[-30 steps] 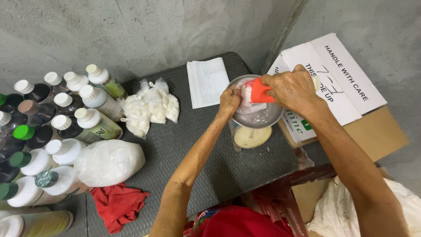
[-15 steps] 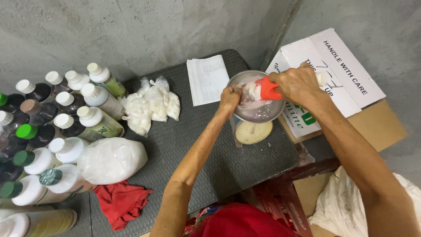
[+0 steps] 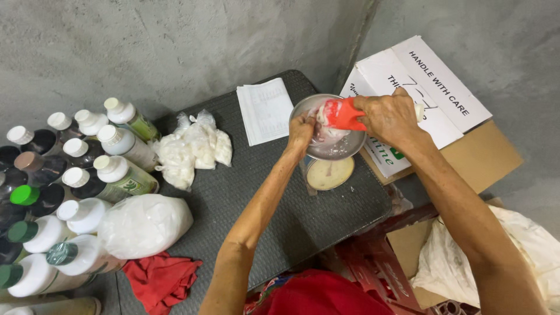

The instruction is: The person scoops a white powder from a large sack using a red scoop and pours it into small plastic bags. They then tie the bags closed and place them on a table next to a weighing scale and numerous bottles.

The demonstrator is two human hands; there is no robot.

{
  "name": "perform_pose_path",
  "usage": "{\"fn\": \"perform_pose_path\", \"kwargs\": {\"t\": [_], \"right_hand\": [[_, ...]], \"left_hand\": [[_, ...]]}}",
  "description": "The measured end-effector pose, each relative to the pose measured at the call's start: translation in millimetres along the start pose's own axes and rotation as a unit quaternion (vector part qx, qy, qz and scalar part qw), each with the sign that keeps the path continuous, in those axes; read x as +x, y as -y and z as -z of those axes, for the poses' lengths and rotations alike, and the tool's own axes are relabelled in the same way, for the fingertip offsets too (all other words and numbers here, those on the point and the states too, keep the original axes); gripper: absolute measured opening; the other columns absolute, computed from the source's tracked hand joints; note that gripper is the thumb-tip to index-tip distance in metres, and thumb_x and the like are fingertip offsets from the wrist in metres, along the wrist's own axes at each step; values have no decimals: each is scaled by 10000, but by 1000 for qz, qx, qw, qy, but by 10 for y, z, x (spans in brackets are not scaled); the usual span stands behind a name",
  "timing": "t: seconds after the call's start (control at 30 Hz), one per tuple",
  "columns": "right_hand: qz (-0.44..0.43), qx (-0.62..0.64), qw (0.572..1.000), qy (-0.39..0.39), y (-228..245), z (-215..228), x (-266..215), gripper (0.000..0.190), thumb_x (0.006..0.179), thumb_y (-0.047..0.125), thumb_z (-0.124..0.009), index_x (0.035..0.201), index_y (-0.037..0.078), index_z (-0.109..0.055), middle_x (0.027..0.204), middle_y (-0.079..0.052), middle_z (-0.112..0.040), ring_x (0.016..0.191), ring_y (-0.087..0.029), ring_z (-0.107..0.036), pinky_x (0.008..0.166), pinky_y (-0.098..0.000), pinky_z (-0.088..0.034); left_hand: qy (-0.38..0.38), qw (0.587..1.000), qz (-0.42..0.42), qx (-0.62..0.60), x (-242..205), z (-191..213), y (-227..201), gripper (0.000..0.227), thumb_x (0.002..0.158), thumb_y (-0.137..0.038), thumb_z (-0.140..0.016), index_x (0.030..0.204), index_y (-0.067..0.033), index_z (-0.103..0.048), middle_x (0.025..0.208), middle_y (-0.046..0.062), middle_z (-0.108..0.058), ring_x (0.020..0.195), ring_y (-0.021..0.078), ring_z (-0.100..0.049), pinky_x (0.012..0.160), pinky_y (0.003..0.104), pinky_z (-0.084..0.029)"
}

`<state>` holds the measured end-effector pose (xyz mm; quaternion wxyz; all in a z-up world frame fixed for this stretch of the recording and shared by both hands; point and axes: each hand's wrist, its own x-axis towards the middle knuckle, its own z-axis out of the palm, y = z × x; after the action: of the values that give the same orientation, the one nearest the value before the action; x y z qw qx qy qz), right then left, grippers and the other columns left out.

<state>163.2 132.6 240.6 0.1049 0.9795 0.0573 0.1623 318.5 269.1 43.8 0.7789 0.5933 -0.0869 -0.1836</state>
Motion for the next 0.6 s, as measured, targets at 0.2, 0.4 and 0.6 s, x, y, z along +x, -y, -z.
{"fn": "perform_pose_path", "kwargs": {"t": [0.2,0.4,0.6], "right_hand": [[-41,51,998,-21,103,24,-129,281,860,311,-792,1081,142,-755,680,-103,-720,544,-256,-653,747,-456,-484],[-189,131,968,-104,150,-27,-580,275,875,274,-830,1065,104,-727,720,-107,-720,665,-294,-686,727,-462,-508],[-347,296,862,-220,243,-254,-1047,251,868,181,-860,1000,49,-693,879,-125,-762,748,-179,-712,668,-343,-554]], "left_hand": [[-1,998,-11,54,-119,62,-160,402,1012,-191,-578,1359,11,-590,832,25,-680,668,106,-586,608,276,-503],[15,981,-37,190,-447,255,-489,596,958,-232,-617,1508,-65,-462,1044,123,-608,896,212,-638,808,347,-569],[-45,903,-255,344,-723,72,-683,601,942,-232,-690,1479,-58,-483,1265,227,-522,1166,370,-565,1024,471,-478]]}}
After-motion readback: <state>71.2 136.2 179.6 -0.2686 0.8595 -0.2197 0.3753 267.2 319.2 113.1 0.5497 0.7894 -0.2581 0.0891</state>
